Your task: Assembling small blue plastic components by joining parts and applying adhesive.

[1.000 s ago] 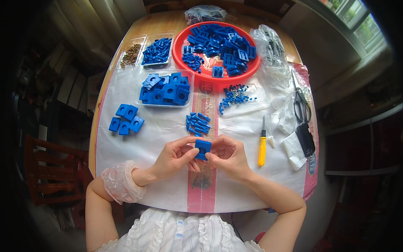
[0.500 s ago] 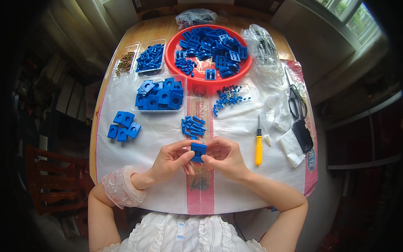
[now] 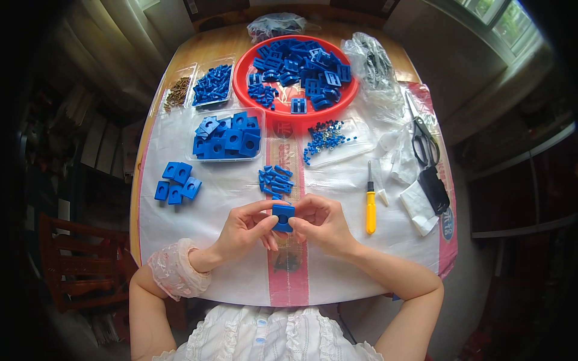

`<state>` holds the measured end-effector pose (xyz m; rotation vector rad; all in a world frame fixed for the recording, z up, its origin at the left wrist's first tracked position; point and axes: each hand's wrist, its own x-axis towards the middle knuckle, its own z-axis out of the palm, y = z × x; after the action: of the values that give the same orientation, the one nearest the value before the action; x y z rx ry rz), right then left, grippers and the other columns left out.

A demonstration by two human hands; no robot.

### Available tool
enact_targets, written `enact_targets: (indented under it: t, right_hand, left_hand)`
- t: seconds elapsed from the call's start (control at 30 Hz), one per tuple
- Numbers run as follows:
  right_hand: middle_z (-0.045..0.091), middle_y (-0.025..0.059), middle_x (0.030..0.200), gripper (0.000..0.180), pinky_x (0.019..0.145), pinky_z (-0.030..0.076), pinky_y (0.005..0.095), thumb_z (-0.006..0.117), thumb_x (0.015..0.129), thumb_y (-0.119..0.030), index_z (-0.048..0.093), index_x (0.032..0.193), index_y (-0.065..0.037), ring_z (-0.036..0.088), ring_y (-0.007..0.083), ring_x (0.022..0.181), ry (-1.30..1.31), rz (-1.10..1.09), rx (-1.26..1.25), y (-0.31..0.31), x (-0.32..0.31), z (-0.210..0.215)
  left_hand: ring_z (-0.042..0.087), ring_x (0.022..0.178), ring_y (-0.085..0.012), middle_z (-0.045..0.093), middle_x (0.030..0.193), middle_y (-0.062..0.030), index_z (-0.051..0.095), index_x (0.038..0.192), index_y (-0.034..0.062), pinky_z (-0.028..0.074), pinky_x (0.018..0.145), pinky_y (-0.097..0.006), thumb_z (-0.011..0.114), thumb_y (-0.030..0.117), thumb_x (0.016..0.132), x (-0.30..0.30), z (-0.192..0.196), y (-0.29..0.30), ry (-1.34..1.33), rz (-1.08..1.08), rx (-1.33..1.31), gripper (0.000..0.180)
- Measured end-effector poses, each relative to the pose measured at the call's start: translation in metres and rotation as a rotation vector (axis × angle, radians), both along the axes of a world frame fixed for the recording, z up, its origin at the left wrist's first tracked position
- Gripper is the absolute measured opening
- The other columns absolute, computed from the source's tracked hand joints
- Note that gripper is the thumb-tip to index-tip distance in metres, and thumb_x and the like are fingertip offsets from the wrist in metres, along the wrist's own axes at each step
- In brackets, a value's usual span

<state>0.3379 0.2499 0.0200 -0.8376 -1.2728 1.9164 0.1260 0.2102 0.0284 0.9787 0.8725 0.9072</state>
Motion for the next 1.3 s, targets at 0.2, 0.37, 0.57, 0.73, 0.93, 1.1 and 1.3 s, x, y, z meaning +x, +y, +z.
enact_targets:
  t: [0.2, 0.37, 0.57, 0.73, 0.93, 1.1, 1.3]
  right_hand:
    - [0.066, 0.0071, 0.086, 0.016, 0.058, 0.052, 0.0232, 0.066, 0.089, -0.001, 0.061, 0.103, 0.004, 0.064, 0.0095, 0.069, 0.008, -0.016, 0.009, -0.0005, -0.0016, -0.0001]
    - [0.066, 0.0073, 0.086, 0.016, 0.058, 0.051, 0.0237, 0.066, 0.089, -0.001, 0.061, 0.103, 0.004, 0.063, 0.0098, 0.068, 0.002, -0.012, 0.006, -0.0002, -0.0011, -0.0013]
    - [0.066, 0.0078, 0.086, 0.015, 0.058, 0.051, 0.0239, 0.065, 0.089, 0.0, 0.061, 0.103, 0.005, 0.063, 0.0102, 0.067, 0.009, -0.021, 0.01, -0.0003, -0.0021, -0.0005]
    - [0.066, 0.0092, 0.085, 0.013, 0.057, 0.052, 0.0244, 0.065, 0.087, 0.003, 0.06, 0.099, 0.004, 0.062, 0.0114, 0.063, 0.0, -0.028, 0.01, -0.0001, -0.0034, 0.0013]
    - [0.066, 0.0096, 0.084, 0.013, 0.056, 0.052, 0.0243, 0.065, 0.087, 0.003, 0.06, 0.099, 0.004, 0.062, 0.0113, 0.063, -0.016, -0.033, 0.014, -0.0005, -0.0034, 0.0017]
    - [0.066, 0.0099, 0.085, 0.013, 0.056, 0.052, 0.0244, 0.065, 0.087, 0.003, 0.06, 0.099, 0.004, 0.062, 0.0113, 0.063, -0.02, -0.035, 0.01, -0.0007, -0.0035, 0.0006]
    - [0.068, 0.0075, 0.086, 0.015, 0.057, 0.051, 0.0236, 0.065, 0.088, 0.0, 0.062, 0.102, 0.004, 0.063, 0.009, 0.067, -0.004, -0.028, 0.011, -0.0005, -0.0021, -0.0011]
  left_hand:
    - [0.069, 0.065, -0.0126, 0.072, 0.091, -0.0113, 0.054, 0.132, 0.0028, 0.056, 0.057, -0.023, 0.052, 0.011, 0.099, -0.0003, -0.0021, 0.0002, 0.002, -0.003, 0.01, 0.034]
    - [0.069, 0.065, -0.0128, 0.072, 0.092, -0.0111, 0.053, 0.132, 0.0028, 0.056, 0.056, -0.023, 0.053, 0.012, 0.099, -0.0003, -0.0027, -0.0009, -0.006, 0.0, 0.008, 0.034]
    - [0.068, 0.065, -0.0114, 0.072, 0.096, -0.0099, 0.05, 0.136, 0.006, 0.054, 0.058, -0.022, 0.054, 0.018, 0.1, -0.0012, -0.0051, -0.002, -0.017, -0.018, -0.012, 0.038]
    - [0.069, 0.067, -0.0113, 0.071, 0.098, -0.0096, 0.05, 0.135, 0.0063, 0.054, 0.058, -0.021, 0.053, 0.02, 0.101, -0.0017, -0.0042, -0.0019, -0.024, -0.023, -0.024, 0.037]
    - [0.069, 0.068, -0.012, 0.071, 0.097, -0.0099, 0.047, 0.137, 0.0063, 0.054, 0.06, -0.021, 0.052, 0.016, 0.1, -0.002, -0.0044, -0.0024, -0.032, -0.04, 0.012, 0.039]
    - [0.07, 0.068, -0.015, 0.071, 0.097, -0.0132, 0.047, 0.137, 0.0046, 0.056, 0.059, -0.024, 0.051, 0.013, 0.1, -0.0022, -0.0047, -0.0021, -0.038, -0.033, 0.007, 0.038]
    - [0.069, 0.068, -0.0119, 0.071, 0.094, -0.01, 0.048, 0.137, 0.0066, 0.054, 0.059, -0.022, 0.052, 0.017, 0.1, -0.0017, -0.0063, -0.0027, -0.026, -0.019, 0.002, 0.038]
